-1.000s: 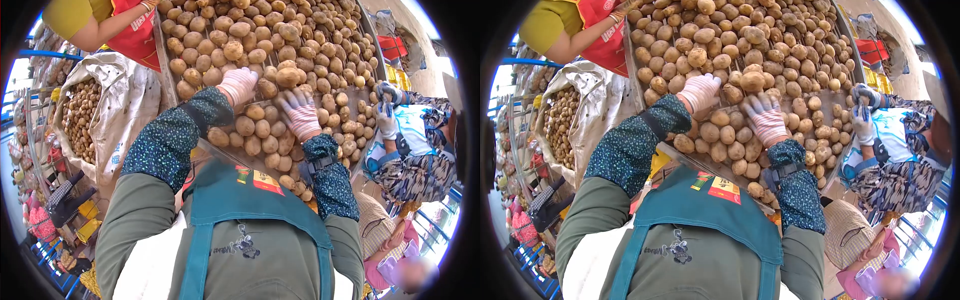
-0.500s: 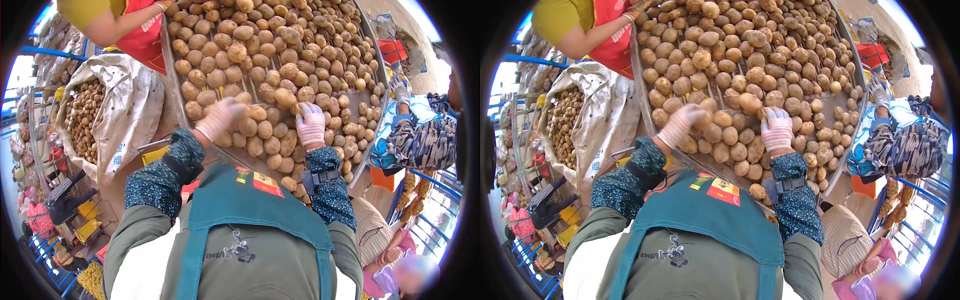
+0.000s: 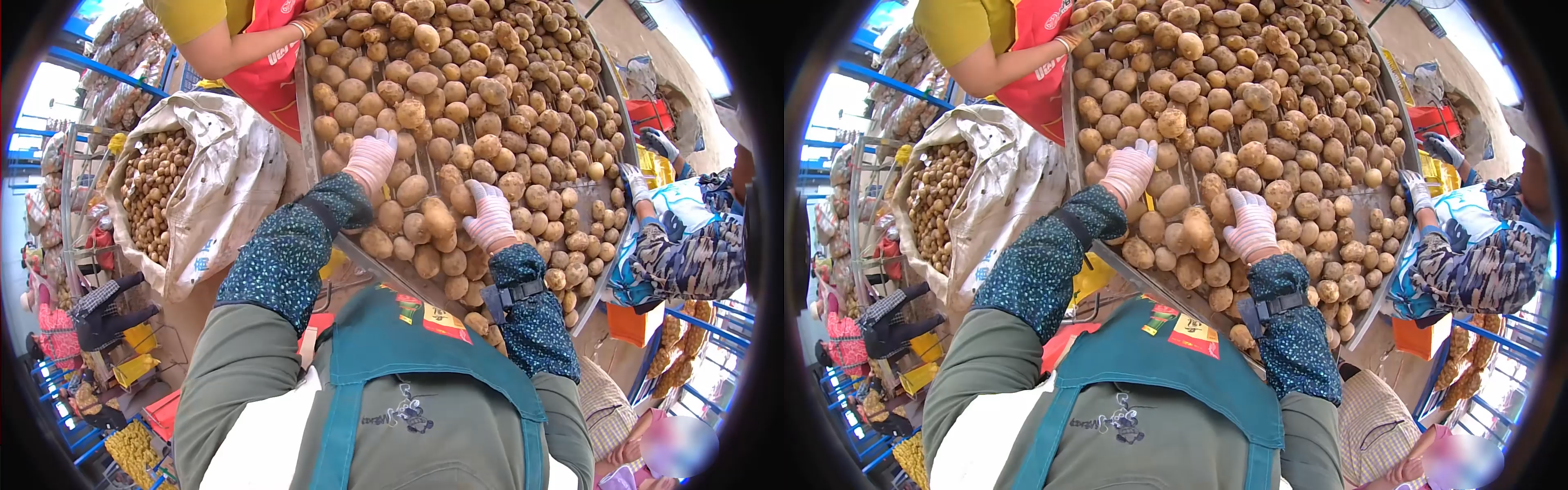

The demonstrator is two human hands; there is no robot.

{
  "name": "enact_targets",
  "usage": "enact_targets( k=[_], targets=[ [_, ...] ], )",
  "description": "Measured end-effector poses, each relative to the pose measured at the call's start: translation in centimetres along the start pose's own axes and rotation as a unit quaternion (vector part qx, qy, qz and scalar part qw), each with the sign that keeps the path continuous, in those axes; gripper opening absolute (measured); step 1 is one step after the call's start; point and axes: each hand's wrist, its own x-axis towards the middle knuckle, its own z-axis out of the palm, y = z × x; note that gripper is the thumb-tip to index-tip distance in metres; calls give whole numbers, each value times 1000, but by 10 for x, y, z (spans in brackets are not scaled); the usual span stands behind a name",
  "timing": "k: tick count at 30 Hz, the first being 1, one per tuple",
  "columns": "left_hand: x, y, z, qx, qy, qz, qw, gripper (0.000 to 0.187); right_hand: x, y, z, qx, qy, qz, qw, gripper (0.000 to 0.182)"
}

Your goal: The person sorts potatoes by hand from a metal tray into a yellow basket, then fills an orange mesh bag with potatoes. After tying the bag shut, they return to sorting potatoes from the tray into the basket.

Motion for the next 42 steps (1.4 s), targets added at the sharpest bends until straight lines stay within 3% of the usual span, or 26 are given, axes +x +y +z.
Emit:
enact_targets(
  k=[2,4,5,6,9,10,11,12,13,14,15,16,18,19,20,23,26,28,30,31,33,36,37,42],
  targets=[
    [-2,-7,-8,-5,-11,6,1000,49,-4,2,-9,23,-16,10,1000,69],
    [-20,-12,-36,-137,35,-17,990,48,-15,13,-12,27,-37,26,999,70],
    [-24,-19,-30,-220,106,-65,968,46,-23,22,-11,28,-26,9,999,69],
    [-28,-23,-35,-218,105,-65,968,46,-32,28,-8,28,-15,-6,999,68],
    [-32,-35,-57,-274,13,95,957,31,-50,27,-4,-15,28,-33,999,66],
    [-28,-34,-51,-273,15,95,957,31,-49,26,-5,-15,29,-34,999,66],
    [-22,-31,-42,-610,23,-59,790,24,-47,26,-5,-4,12,-23,1000,66],
    [-17,-31,-36,-847,27,-203,491,18,-46,23,-7,8,-6,-12,1000,66],
    [-9,-35,-36,-812,20,-211,544,31,-44,21,-10,14,-8,-14,1000,67],
    [4,-40,-37,-812,22,-211,544,31,-44,21,-10,13,-8,-15,1000,67],
    [21,-41,-42,-654,-5,-153,741,46,-43,21,-11,12,-9,-25,1000,68],
    [34,-40,-43,-452,-31,-85,887,62,-43,21,-11,10,-10,-34,999,69],
    [46,-23,-40,-221,-5,-35,975,71,-39,22,-12,16,-17,-35,999,70],
    [49,-15,-40,-200,-71,-49,976,75,-40,22,-12,22,-20,-34,999,71],
    [50,-8,-40,-202,-71,-47,976,75,-42,23,-12,19,-20,-33,999,71],
    [47,10,-56,-188,-127,-160,961,73,-43,24,-13,29,-5,-38,999,72],
    [35,10,-72,-92,-203,-74,972,70,-44,22,-14,26,-5,-36,999,72],
    [26,8,-67,-60,-196,-51,978,65,-43,22,-13,28,-4,-35,999,71],
    [19,5,-55,-81,-101,-6,992,45,-40,22,-16,14,-6,-41,999,72],
    [18,2,-50,-81,-101,-7,992,45,-40,22,-17,14,-6,-41,999,72],
    [11,-6,-38,-273,-82,-86,955,63,-42,21,-16,12,-1,-41,999,73],
    [2,-20,-24,-362,-39,-90,927,69,-43,21,-15,11,4,-42,999,73],
    [-2,-22,-23,-338,5,-54,939,66,-43,21,-15,13,4,-40,999,73],
    [2,-11,-41,-250,-97,-53,962,57,-42,19,-13,-6,-2,-45,999,75]
  ],
)
